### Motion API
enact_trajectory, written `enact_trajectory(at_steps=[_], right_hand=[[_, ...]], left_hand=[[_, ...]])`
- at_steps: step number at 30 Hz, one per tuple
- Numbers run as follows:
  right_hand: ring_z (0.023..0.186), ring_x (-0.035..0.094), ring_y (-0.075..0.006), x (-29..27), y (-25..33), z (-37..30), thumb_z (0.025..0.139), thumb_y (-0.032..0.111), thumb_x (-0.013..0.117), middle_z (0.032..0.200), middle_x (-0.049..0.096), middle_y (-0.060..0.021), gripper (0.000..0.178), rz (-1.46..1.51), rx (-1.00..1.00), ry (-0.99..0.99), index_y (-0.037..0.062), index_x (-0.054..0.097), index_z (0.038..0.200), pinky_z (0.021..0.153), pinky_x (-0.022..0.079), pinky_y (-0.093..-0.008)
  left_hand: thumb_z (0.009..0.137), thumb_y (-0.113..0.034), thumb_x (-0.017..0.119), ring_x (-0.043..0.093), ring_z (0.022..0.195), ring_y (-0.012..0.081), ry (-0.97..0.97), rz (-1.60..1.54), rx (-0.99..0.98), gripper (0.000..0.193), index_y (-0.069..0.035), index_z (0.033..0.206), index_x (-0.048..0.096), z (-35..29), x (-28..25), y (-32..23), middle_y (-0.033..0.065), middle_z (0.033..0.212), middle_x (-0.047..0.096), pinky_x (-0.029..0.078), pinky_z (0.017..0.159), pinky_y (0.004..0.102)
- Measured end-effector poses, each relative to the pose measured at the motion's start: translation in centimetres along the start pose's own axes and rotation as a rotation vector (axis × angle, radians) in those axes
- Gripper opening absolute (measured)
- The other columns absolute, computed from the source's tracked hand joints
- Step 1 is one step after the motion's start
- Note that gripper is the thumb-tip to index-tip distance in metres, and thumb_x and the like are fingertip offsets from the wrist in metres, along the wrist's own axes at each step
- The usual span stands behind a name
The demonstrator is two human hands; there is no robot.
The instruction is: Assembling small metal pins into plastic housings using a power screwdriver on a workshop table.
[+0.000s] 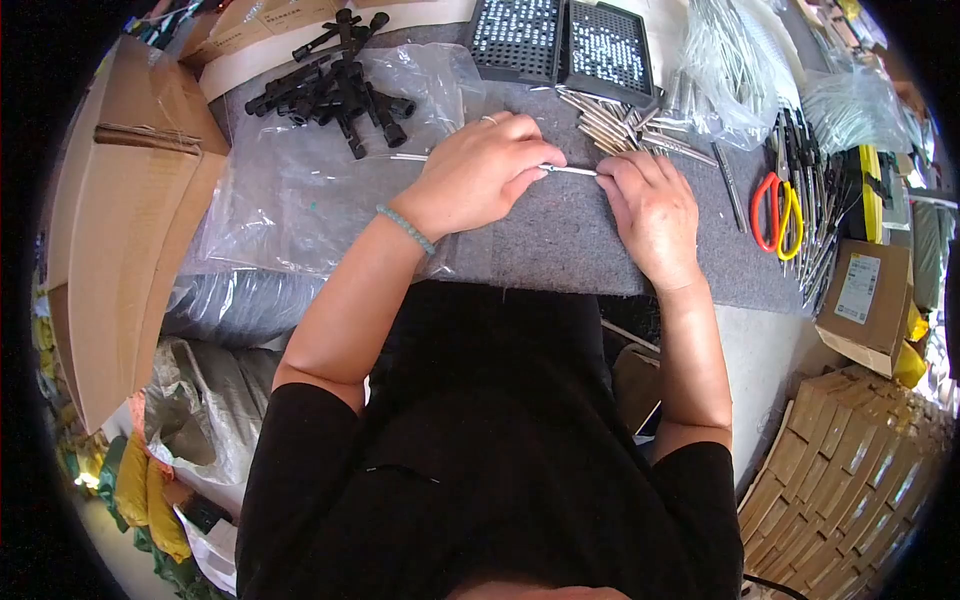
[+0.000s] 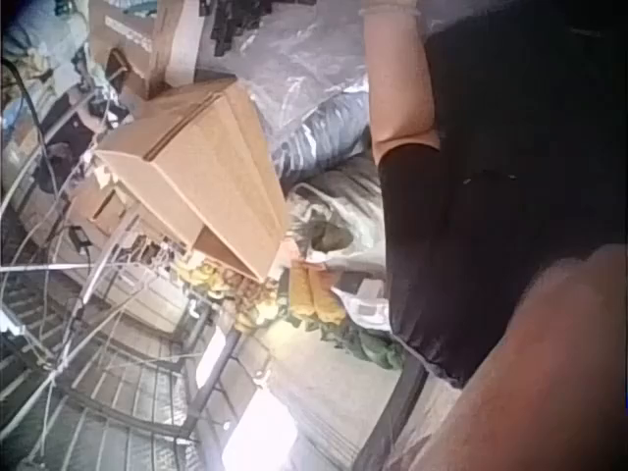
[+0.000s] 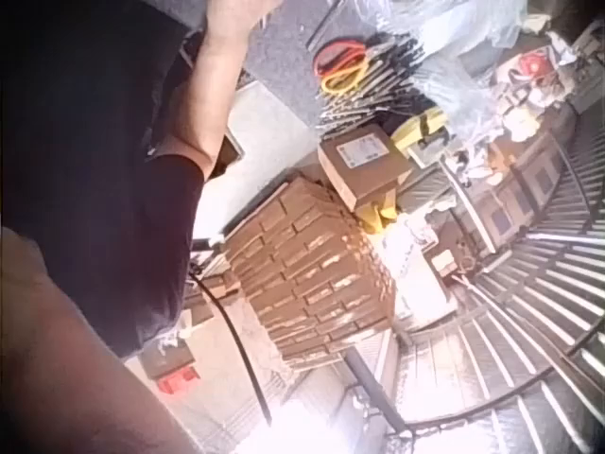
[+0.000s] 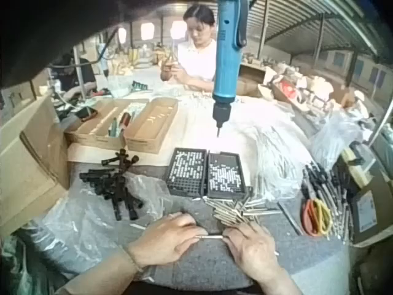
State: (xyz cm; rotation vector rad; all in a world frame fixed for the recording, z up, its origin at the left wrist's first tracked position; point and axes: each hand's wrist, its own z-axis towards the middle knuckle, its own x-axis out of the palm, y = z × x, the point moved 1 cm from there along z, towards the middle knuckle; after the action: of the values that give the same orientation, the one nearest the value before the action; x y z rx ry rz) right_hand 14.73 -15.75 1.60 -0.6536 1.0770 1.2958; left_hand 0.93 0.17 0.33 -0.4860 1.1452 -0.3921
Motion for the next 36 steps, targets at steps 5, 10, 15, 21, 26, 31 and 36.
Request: enact_trajectory(at_steps=[5,10,15,21,26,31,36], right_hand=[[0.083,0.058,-0.0214,0.5,0.6,0.6,0.077,0.019,0.067,0.086,0.061,0.0004,0.014,0.038,-0.078,-0.025,0.0135,0.065,0.09,0.075,0.045,-0.0343],[0.083,0.057,-0.0211,0.4,1.0,1.1,0.076,0.019,0.068,0.088,0.062,0.0005,0.017,0.069,-0.046,-0.069,0.0136,0.067,0.091,0.074,0.044,-0.0351],[0.084,0.057,-0.0217,0.6,0.7,0.7,0.073,0.019,0.071,0.09,0.063,0.0012,0.018,0.039,-0.046,-0.017,0.0124,0.068,0.09,0.073,0.044,-0.0353],[0.079,0.057,-0.0202,-3.0,0.7,2.9,0.081,0.016,0.066,0.091,0.063,-0.0051,0.023,0.112,-0.026,-0.395,0.0081,0.064,0.102,0.075,0.047,-0.0349],[0.079,0.054,-0.0171,-4.9,9.1,2.6,0.083,0.016,0.059,0.096,0.056,-0.0089,0.026,0.732,0.067,-0.557,0.0048,0.058,0.106,0.079,0.045,-0.0297],[0.079,0.061,-0.0269,-1.6,12.7,1.8,0.068,0.023,0.066,0.089,0.062,-0.0081,0.024,0.569,-0.615,-0.644,0.0061,0.065,0.085,0.079,0.05,-0.0388],[0.084,0.057,-0.0192,-4.6,0.1,7.9,0.089,0.023,0.062,0.098,0.058,-0.0134,0.045,0.74,0.127,-0.81,-0.0041,0.046,0.121,0.075,0.048,-0.0307]], left_hand=[[0.083,-0.01,0.062,0.057,0.09,0.027,0.0,-0.004,0.009,0.017,-0.011,0.1,0.065,0.1,0.2,0.2,0.0072,0.094,0.057,0.046,0.08,0.0369],[0.083,-0.011,0.062,0.057,0.09,0.0269,-0.003,0.02,0.02,0.017,-0.011,0.1,0.065,0.1,0.1,0.3,0.0069,0.093,0.057,0.047,0.079,0.0366],[0.083,-0.012,0.062,0.057,0.09,0.027,-0.007,0.06,0.028,0.017,-0.011,0.099,0.065,0.0,0.1,0.1,0.0066,0.094,0.058,0.047,0.079,0.0368],[0.083,-0.012,0.062,0.056,0.091,0.0276,-0.016,0.063,0.035,0.017,-0.012,0.1,0.064,-0.1,0.1,0.1,0.0072,0.095,0.058,0.047,0.08,0.0373],[0.083,-0.014,0.061,0.055,0.096,0.026,-0.042,0.117,0.04,0.017,-0.016,0.1,0.065,-0.1,0.6,0.0,0.0035,0.094,0.058,0.048,0.079,0.0381],[0.08,-0.011,0.06,0.055,0.093,0.0261,-0.057,0.208,0.027,0.022,-0.014,0.101,0.062,-0.9,-0.4,-0.2,0.0042,0.096,0.056,0.048,0.078,0.0375],[0.079,-0.007,0.059,0.054,0.094,0.025,-0.056,0.27,0.108,0.023,-0.011,0.101,0.061,0.0,-3.3,-2.5,0.005,0.095,0.056,0.048,0.078,0.0359]])
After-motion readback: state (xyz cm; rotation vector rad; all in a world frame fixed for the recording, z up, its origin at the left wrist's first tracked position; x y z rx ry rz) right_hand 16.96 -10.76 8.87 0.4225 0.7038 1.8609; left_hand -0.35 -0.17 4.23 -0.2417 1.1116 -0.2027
